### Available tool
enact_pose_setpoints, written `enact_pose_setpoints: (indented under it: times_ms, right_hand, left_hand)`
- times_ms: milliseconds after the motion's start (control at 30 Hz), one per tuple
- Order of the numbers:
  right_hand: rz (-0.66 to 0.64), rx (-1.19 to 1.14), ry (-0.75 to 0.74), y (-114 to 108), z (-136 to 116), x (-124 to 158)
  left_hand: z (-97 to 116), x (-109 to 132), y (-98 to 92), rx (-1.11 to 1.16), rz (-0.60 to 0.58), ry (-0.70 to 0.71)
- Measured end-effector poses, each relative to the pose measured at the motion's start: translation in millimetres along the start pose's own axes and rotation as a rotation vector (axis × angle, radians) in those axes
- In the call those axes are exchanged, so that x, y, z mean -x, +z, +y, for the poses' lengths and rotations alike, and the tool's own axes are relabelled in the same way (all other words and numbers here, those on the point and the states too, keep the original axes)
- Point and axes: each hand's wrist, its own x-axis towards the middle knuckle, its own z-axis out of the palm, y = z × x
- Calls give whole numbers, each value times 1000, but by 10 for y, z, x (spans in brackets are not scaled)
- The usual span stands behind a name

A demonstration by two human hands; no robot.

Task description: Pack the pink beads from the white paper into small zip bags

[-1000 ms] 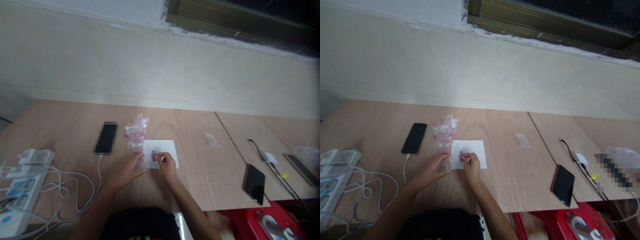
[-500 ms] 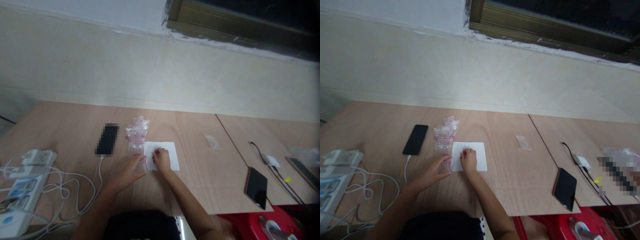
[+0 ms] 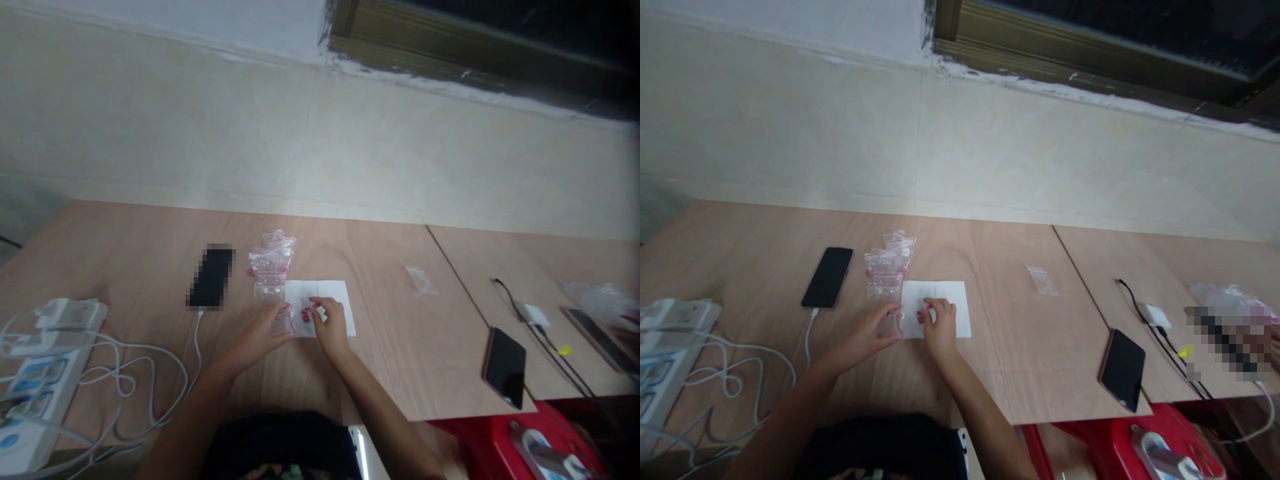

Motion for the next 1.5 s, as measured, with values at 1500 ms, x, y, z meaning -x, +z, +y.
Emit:
enact_pose_setpoints:
  times_ms: [1500]
  right_hand:
    - [-54,182,16,200,135,-73]
  left_hand:
    - [-4,49,-15,-22,22,-23]
